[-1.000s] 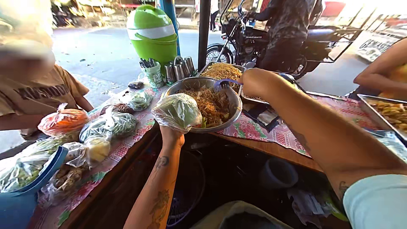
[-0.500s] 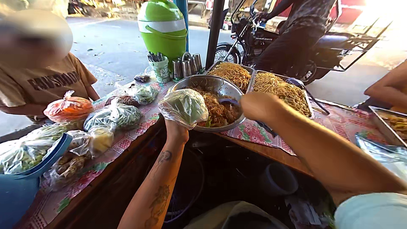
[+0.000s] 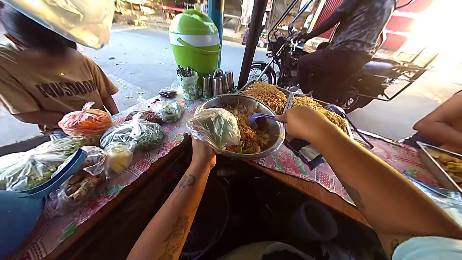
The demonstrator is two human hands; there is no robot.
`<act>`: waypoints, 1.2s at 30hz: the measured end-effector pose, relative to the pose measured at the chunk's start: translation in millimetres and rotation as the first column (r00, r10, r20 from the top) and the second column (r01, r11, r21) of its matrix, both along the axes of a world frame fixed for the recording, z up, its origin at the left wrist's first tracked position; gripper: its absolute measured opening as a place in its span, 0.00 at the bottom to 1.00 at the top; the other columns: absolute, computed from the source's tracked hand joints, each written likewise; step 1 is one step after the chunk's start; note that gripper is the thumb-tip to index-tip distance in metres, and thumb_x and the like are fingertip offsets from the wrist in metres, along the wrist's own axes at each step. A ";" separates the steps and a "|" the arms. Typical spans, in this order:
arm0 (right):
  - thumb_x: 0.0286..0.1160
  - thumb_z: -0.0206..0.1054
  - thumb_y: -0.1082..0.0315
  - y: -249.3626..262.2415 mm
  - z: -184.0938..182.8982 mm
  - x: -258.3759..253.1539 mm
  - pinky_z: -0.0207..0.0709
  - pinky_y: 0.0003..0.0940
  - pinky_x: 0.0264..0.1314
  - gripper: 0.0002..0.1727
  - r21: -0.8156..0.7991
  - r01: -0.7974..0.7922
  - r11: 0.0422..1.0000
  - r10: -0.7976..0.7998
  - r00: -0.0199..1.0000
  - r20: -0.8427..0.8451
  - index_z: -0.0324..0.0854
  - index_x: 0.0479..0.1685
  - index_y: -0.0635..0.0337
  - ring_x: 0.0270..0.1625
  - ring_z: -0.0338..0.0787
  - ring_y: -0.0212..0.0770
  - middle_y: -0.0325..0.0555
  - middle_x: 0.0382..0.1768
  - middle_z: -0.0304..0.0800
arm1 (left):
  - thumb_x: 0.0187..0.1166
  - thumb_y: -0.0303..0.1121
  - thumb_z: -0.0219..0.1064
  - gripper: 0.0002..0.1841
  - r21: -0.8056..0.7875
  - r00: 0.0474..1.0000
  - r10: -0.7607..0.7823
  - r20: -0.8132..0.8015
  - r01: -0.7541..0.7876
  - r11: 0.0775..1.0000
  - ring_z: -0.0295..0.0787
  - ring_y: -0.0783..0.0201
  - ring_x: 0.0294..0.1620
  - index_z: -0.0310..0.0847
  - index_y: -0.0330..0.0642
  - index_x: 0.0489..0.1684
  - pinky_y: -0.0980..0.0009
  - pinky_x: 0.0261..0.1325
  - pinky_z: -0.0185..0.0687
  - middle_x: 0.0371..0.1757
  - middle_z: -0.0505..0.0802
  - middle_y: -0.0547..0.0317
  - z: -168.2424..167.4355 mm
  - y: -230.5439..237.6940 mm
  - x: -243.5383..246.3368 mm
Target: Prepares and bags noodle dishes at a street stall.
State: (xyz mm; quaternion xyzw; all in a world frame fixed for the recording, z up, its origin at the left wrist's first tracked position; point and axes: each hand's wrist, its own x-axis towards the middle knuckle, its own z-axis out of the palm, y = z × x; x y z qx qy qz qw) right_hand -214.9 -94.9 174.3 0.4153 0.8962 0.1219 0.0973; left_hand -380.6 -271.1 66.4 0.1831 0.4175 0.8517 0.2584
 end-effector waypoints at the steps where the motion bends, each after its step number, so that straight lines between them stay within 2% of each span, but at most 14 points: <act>1: 0.83 0.64 0.66 -0.5 7.0 0.6 0.79 0.70 0.64 0.27 0.033 -0.014 0.999 0.015 1.000 -0.025 0.78 0.82 0.43 0.66 0.87 0.66 0.62 0.62 0.89 | 0.93 0.28 0.48 0.13 -0.005 1.000 0.005 0.017 -0.005 1.000 0.86 0.69 0.46 0.68 0.47 0.69 0.68 0.48 0.86 0.48 0.86 0.59 2.2 0.5 0.6; 5: 0.85 0.61 0.68 5.7 -6.8 4.3 0.78 0.71 0.64 0.25 0.017 0.050 0.999 -0.048 0.996 -0.076 0.77 0.81 0.53 0.67 0.86 0.69 0.66 0.63 0.88 | 0.91 0.25 0.51 0.14 0.028 1.000 -0.006 -0.012 0.006 1.000 0.88 0.69 0.47 0.69 0.48 0.69 0.69 0.49 0.87 0.49 0.87 0.60 -6.3 0.0 0.7; 7: 0.84 0.63 0.68 -2.0 -19.8 12.2 0.77 0.70 0.64 0.20 -0.098 0.090 0.991 -0.096 0.994 -0.059 0.81 0.72 0.64 0.65 0.87 0.69 0.68 0.59 0.88 | 0.92 0.29 0.49 0.13 0.038 1.000 -0.011 0.024 0.010 0.999 0.87 0.70 0.48 0.68 0.50 0.69 0.69 0.50 0.87 0.50 0.87 0.62 -4.5 -2.1 1.6; 8: 0.86 0.60 0.68 -11.3 -18.8 14.1 0.76 0.68 0.66 0.18 -0.195 0.113 0.974 -0.120 0.993 -0.020 0.82 0.68 0.68 0.64 0.87 0.68 0.69 0.59 0.87 | 0.93 0.31 0.48 0.14 0.040 0.999 -0.019 0.046 0.017 0.999 0.86 0.69 0.51 0.67 0.50 0.72 0.68 0.51 0.86 0.53 0.86 0.61 -2.7 -2.0 1.6; 9: 0.92 0.54 0.66 -23.1 -15.3 14.9 0.78 0.61 0.63 0.19 -0.295 0.132 0.946 -0.130 0.991 0.024 0.80 0.68 0.70 0.57 0.89 0.62 0.68 0.56 0.88 | 0.94 0.34 0.48 0.17 0.046 0.998 -0.043 0.053 0.041 0.998 0.85 0.67 0.57 0.65 0.51 0.78 0.64 0.57 0.85 0.60 0.85 0.59 -1.3 -3.4 1.5; 11: 0.98 0.44 0.62 -43.2 -11.7 12.6 0.76 0.39 0.42 0.22 -0.485 0.137 0.864 -0.166 0.986 -0.016 0.77 0.67 0.69 0.34 0.81 0.41 0.55 0.40 0.84 | 0.94 0.35 0.49 0.22 0.055 0.996 -0.084 0.042 0.082 0.995 0.82 0.62 0.67 0.58 0.53 0.86 0.58 0.65 0.83 0.73 0.82 0.56 4.2 -7.7 1.5; 14: 0.97 0.47 0.62 -47.3 -22.0 -2.2 0.67 0.21 0.23 0.19 -0.700 0.069 0.711 -0.379 0.876 -0.298 0.78 0.55 0.68 0.17 0.71 0.26 0.39 0.23 0.78 | 0.93 0.33 0.51 0.21 0.029 0.995 -0.091 0.044 0.090 0.996 0.82 0.64 0.64 0.59 0.53 0.83 0.61 0.62 0.83 0.70 0.82 0.58 13.6 -10.3 3.6; 17: 0.97 0.47 0.63 -30.6 -33.3 -15.0 0.62 0.17 0.16 0.16 -0.823 -0.057 0.565 -0.591 0.668 -0.452 0.75 0.57 0.67 0.14 0.68 0.24 0.38 0.23 0.77 | 0.95 0.41 0.48 0.19 -0.047 0.995 -0.073 0.063 0.076 0.996 0.84 0.63 0.61 0.64 0.55 0.81 0.60 0.59 0.83 0.66 0.85 0.58 14.6 -6.1 2.0; 19: 0.96 0.48 0.65 -23.5 -33.3 -12.9 0.61 0.16 0.14 0.12 -0.858 -0.135 0.495 -0.678 0.557 -0.479 0.73 0.56 0.64 0.13 0.67 0.23 0.37 0.23 0.77 | 0.97 0.41 0.42 0.19 -0.097 0.997 -0.049 0.054 0.054 0.994 0.83 0.64 0.60 0.60 0.53 0.82 0.62 0.58 0.82 0.63 0.83 0.57 12.9 -0.7 -1.1; 21: 0.95 0.49 0.66 -17.8 -31.0 -1.7 0.60 0.15 0.13 0.10 -0.872 -0.188 0.452 -0.719 0.502 -0.481 0.72 0.52 0.61 0.12 0.66 0.22 0.35 0.22 0.75 | 0.96 0.34 0.43 0.18 -0.136 0.999 -0.036 0.015 0.037 0.990 0.83 0.65 0.56 0.60 0.50 0.81 0.63 0.56 0.83 0.59 0.83 0.55 15.7 3.3 -3.3; 24: 0.96 0.46 0.67 -3.2 -35.5 20.8 0.58 0.13 0.11 0.09 -0.882 -0.284 0.375 -0.758 0.454 -0.468 0.70 0.51 0.59 0.11 0.62 0.20 0.33 0.21 0.73 | 0.95 0.34 0.45 0.17 -0.205 1.000 -0.023 -0.006 0.022 0.979 0.83 0.63 0.53 0.64 0.48 0.78 0.62 0.53 0.82 0.57 0.83 0.54 22.7 11.8 -3.7; 30: 0.96 0.44 0.66 18.8 -32.8 48.6 0.58 0.12 0.10 0.12 -0.854 -0.429 0.294 -0.761 0.436 -0.481 0.72 0.49 0.58 0.10 0.61 0.19 0.32 0.19 0.72 | 0.95 0.36 0.45 0.24 -0.300 0.999 0.015 -0.032 -0.024 0.954 0.79 0.56 0.62 0.53 0.55 0.90 0.55 0.58 0.78 0.72 0.79 0.48 27.6 37.6 2.6; 33: 0.96 0.43 0.66 24.3 -18.6 57.1 0.59 0.11 0.09 0.13 -0.831 -0.472 0.294 -0.727 0.454 -0.515 0.73 0.50 0.59 0.09 0.63 0.19 0.32 0.19 0.73 | 0.95 0.41 0.46 0.29 -0.421 0.991 -0.017 -0.132 -0.041 0.906 0.75 0.49 0.73 0.44 0.59 0.94 0.46 0.66 0.75 0.83 0.72 0.46 23.4 49.5 5.8; 36: 0.97 0.42 0.66 26.5 -1.0 62.9 0.59 0.11 0.09 0.14 -0.809 -0.494 0.319 -0.666 0.490 -0.562 0.73 0.49 0.58 0.09 0.63 0.18 0.31 0.19 0.73 | 0.96 0.43 0.44 0.28 -0.440 0.986 0.022 -0.168 -0.095 0.893 0.74 0.46 0.73 0.43 0.56 0.95 0.45 0.66 0.74 0.84 0.71 0.42 29.8 63.2 17.0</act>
